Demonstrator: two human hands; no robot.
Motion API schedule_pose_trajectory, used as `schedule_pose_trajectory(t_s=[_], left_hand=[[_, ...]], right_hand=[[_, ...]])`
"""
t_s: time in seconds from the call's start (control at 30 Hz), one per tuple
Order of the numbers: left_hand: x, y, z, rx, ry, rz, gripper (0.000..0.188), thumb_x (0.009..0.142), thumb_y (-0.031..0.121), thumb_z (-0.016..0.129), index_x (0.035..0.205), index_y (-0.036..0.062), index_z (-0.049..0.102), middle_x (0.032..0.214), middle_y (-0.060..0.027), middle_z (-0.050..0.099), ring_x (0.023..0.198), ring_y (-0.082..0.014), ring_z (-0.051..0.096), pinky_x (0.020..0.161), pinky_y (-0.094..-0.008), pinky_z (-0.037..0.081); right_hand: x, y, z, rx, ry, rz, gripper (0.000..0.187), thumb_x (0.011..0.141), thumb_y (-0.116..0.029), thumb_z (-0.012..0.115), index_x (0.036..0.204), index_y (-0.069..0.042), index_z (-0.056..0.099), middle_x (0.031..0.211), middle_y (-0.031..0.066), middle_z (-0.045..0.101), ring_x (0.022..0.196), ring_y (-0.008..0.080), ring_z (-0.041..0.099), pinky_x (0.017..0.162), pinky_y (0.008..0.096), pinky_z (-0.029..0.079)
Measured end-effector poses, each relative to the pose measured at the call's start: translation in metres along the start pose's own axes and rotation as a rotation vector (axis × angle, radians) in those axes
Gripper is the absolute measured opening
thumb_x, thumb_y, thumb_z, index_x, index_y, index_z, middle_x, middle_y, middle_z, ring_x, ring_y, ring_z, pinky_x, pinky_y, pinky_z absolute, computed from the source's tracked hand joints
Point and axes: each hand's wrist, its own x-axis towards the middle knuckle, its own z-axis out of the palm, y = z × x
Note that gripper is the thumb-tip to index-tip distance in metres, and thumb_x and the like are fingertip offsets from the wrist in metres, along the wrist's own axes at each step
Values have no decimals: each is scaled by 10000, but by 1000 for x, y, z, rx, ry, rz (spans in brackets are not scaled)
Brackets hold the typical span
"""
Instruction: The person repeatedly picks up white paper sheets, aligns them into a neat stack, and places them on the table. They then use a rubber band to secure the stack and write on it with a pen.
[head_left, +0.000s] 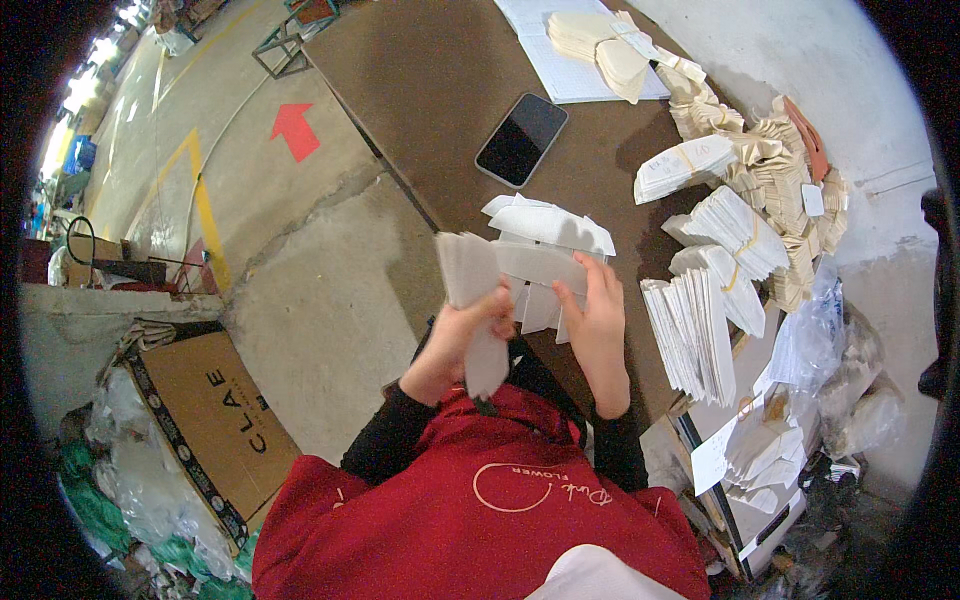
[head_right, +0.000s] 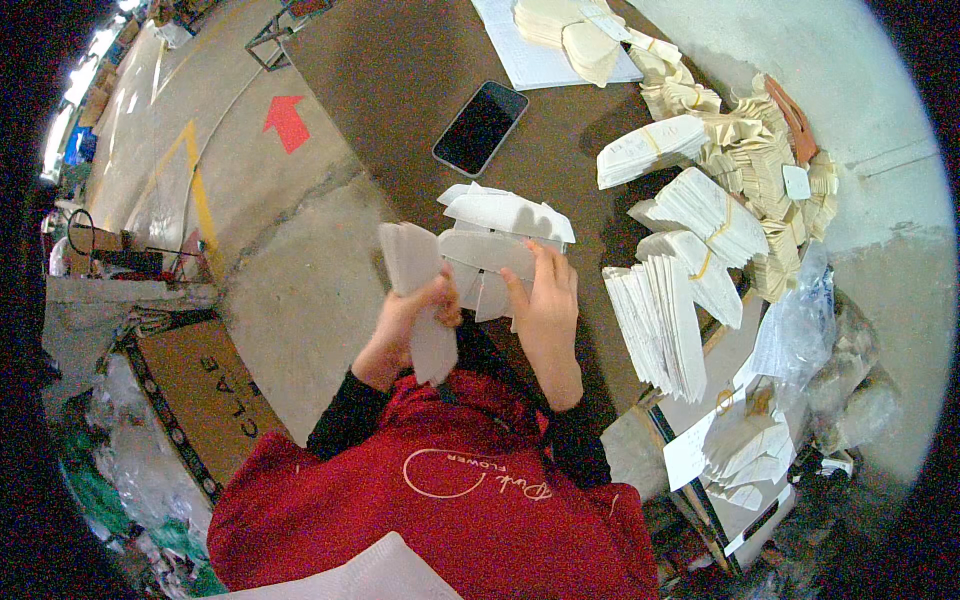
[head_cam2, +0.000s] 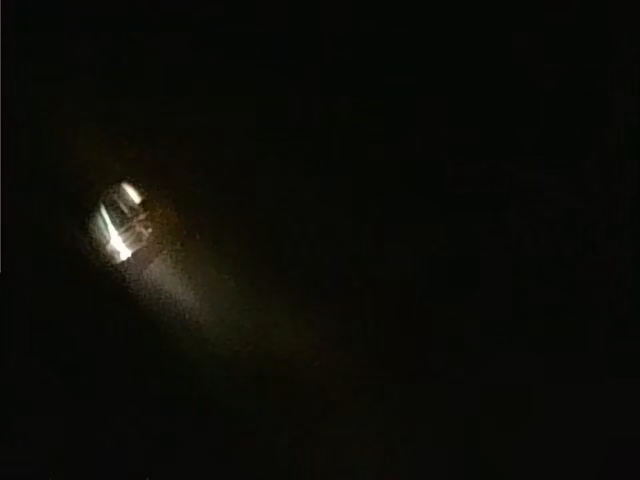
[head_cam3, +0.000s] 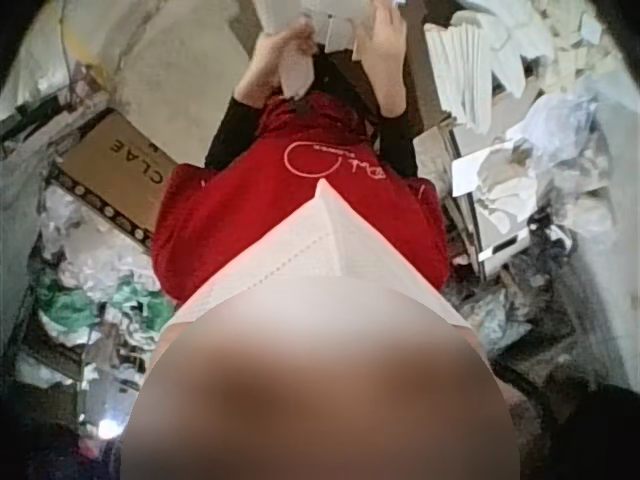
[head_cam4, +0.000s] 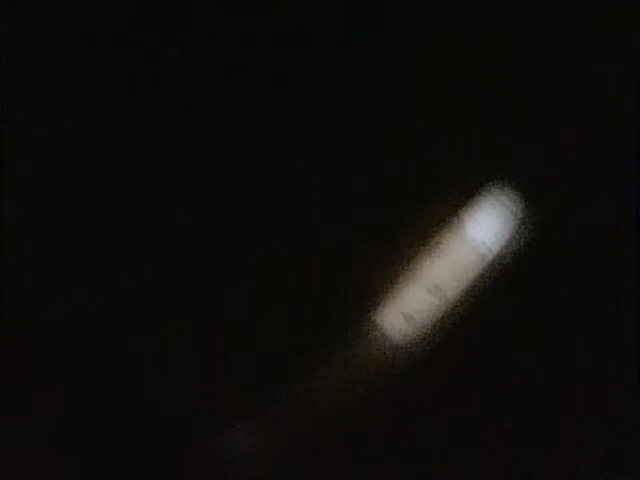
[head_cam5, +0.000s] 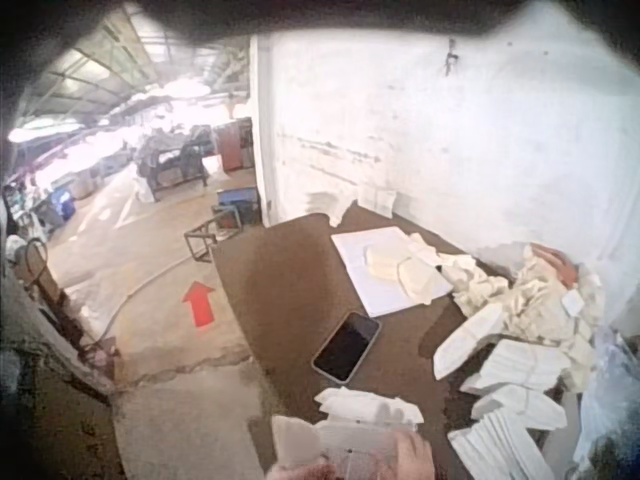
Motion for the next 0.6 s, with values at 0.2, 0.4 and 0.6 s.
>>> schedule_pose_trajectory(t_s=[0.2, 0.4, 0.6], left_hand=[[14, 16, -27, 356, 182, 184, 196, 936, 186, 633, 1068, 54, 571, 779, 24, 521, 672, -78, 473, 609, -247, 387], [29, 0, -30, 735, 263, 341, 296, 848, 129, 700, 1099, 33, 576, 760, 29, 520, 701, -89, 512, 669, -251, 433], [38, -4, -33, 903, 272, 424, 345, 782, 38, 661, 1114, 33, 571, 742, -10, 528, 713, -110, 534, 695, -273, 467]], right_hand=[[4, 15, 33, -317, 58, 18, 644, 727, -470, 763, 1147, -37, 538, 1124, 144, 514, 1082, 350, 467, 912, 471, 375], [6, 20, 39, -330, 113, -48, 649, 702, -621, 699, 980, -54, 551, 1010, 118, 525, 1023, 312, 478, 862, 466, 339], [9, 27, 35, -348, 178, -312, 482, 722, -539, 697, 838, -81, 604, 870, 65, 576, 880, 285, 536, 789, 421, 370]])
